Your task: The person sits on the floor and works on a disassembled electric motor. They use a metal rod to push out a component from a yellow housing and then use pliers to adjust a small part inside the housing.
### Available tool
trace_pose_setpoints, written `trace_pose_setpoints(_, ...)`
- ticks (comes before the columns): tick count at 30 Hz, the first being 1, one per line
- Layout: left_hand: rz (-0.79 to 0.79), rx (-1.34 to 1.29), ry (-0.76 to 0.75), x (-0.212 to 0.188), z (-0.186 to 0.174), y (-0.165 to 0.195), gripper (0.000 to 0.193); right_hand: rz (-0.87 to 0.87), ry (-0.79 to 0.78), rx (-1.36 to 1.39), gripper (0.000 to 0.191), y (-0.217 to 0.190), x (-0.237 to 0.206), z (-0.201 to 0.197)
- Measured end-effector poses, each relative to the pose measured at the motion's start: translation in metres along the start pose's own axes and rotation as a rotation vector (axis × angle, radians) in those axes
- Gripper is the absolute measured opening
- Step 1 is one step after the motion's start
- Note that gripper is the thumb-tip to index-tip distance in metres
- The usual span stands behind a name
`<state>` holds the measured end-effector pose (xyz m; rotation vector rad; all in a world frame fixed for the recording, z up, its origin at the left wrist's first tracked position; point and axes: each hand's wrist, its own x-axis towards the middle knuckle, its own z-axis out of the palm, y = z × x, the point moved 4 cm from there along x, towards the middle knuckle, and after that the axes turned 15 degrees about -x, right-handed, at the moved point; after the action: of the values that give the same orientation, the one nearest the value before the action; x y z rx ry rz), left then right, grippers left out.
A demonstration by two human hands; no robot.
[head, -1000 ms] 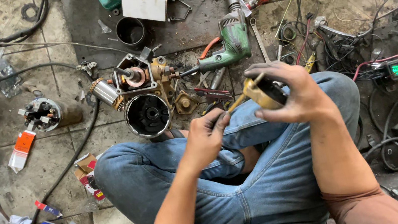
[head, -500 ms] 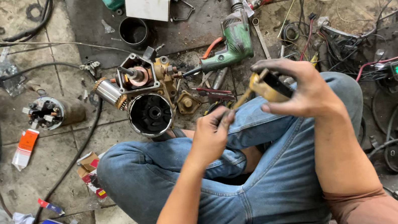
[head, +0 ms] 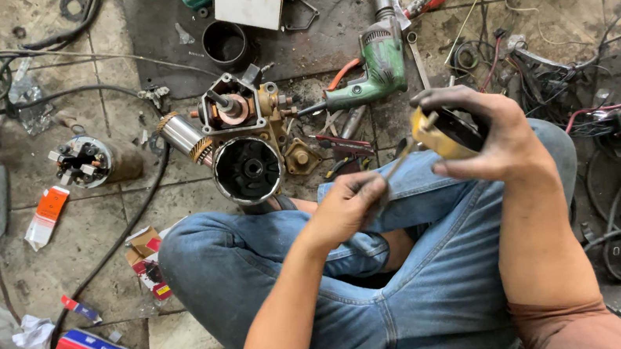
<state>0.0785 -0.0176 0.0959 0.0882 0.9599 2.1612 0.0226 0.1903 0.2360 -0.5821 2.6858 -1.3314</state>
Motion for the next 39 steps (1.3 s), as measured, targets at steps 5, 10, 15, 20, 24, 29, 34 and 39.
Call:
trace_pose_setpoints(5, 0.617, 1.087, 0.522, -0.014, 0.02, 0.039, 0.013, 0.402, 0.09, 0.038, 0.069, 0.014, -0.003, 0.025)
trace_pose_setpoints(10, 0.743, 1.222, 0.626, -0.019, 0.03, 0.061, 0.022, 0.387, 0.125, -0.054, 0.066, 0.007, 0.0, 0.039)
trace_pose_setpoints(15, 0.81, 1.28, 0.659, -0.018, 0.034, 0.06, 0.021, 0.305, 0.124, -0.095, 0.069, -0.003, 0.001, 0.038)
trace_pose_setpoints(20, 0.661, 0.91, 0.474, -0.015, 0.017, 0.041, 0.018, 0.01, 0.184, -0.211, 0.074, -0.012, -0.001, 0.021)
trace_pose_setpoints(24, 0.12, 0.167, -0.003, -0.001, -0.005, 0.014, 0.042, -0.062, 0.074, -0.025, 0.075, -0.003, -0.001, 0.007)
trace_pose_setpoints(29, -0.142, -0.237, -0.043, 0.005, -0.003, -0.009, 0.035, -0.063, -0.034, 0.134, 0.075, 0.003, 0.002, 0.002)
trace_pose_setpoints(34, 0.625, 0.885, 0.461, 0.0, 0.013, 0.021, 0.014, 0.335, 0.081, -0.077, 0.067, 0.008, 0.0, 0.023)
trace_pose_setpoints(39, 0.743, 1.141, 0.641, -0.014, 0.024, 0.047, 0.018, 0.364, 0.142, -0.169, 0.067, -0.005, 0.002, 0.041)
